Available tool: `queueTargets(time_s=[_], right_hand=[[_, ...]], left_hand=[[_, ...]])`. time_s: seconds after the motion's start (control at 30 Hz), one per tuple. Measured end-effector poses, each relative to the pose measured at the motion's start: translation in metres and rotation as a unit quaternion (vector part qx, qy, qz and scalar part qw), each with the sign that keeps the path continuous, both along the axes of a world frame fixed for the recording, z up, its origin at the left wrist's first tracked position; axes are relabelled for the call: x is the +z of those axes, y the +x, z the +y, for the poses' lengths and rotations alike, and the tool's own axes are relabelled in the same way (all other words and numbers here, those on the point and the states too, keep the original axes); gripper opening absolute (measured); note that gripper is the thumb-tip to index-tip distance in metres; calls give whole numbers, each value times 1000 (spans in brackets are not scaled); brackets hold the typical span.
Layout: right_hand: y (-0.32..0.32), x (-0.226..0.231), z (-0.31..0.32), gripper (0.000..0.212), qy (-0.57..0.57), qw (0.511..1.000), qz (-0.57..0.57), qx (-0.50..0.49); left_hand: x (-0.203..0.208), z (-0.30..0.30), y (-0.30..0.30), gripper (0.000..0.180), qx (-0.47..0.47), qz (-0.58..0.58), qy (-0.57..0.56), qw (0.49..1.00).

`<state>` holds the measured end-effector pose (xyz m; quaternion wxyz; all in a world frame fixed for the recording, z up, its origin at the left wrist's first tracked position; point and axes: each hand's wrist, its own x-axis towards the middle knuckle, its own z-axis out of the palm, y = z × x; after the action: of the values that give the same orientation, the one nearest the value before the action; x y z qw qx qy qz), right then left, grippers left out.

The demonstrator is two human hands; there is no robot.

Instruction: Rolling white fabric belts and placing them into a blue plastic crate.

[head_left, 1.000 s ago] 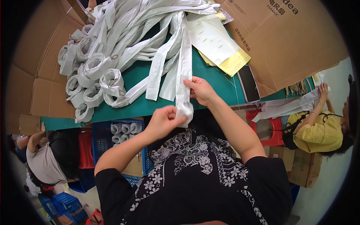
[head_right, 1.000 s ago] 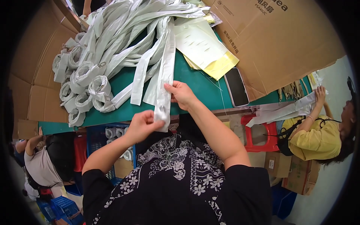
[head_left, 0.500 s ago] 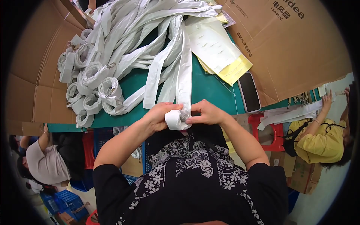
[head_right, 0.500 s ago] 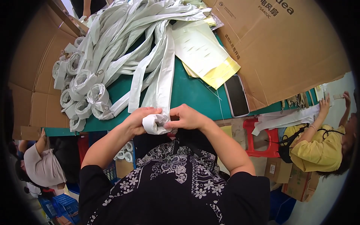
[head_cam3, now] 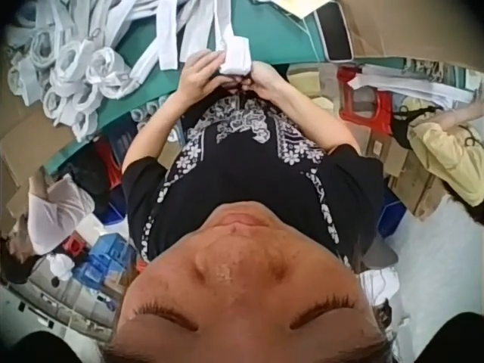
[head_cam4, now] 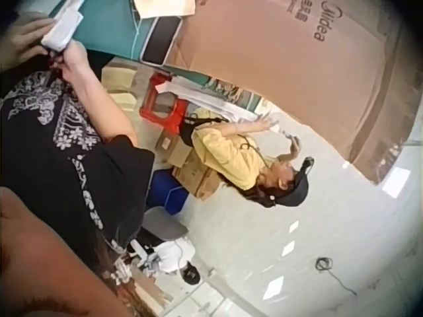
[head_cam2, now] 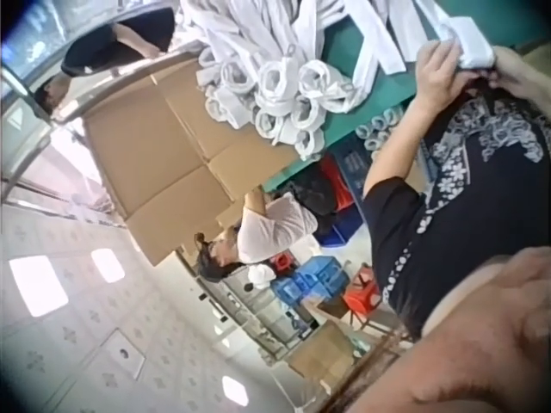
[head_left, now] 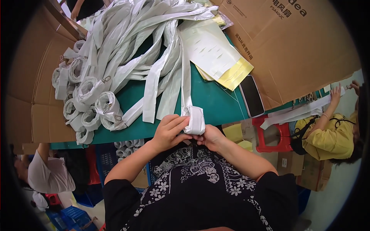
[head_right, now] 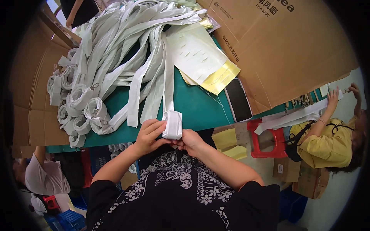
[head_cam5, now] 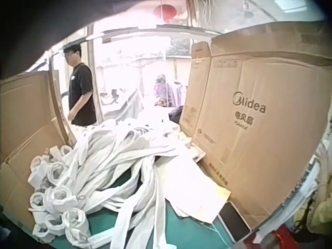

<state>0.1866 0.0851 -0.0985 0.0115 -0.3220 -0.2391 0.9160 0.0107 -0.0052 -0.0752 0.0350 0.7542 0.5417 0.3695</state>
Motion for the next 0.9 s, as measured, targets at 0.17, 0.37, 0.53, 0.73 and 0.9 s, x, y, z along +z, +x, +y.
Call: queueTargets(time_s=[0.17,0.37,0.53,0.73,0.9], right_hand=[[-5,9,-7,24,34,998,-15,-53],[-14,2,22,45,-21,976,202,-79],[-10,4,32,53,169,970,173,17],[-15,0,21,16,254,967,5,-7],[-10,2,9,25,149,981,-115,-46]], left_hand=[[-3,-3,3,35,-16,41,50,998],[9,-12,19,15,-50,-83,18,995],[23,-5,15,24,46,-371,-260,890],[11,32,0,38,105,-624,-379,675],[-2,13,12,33,-3,-133,-56,989]])
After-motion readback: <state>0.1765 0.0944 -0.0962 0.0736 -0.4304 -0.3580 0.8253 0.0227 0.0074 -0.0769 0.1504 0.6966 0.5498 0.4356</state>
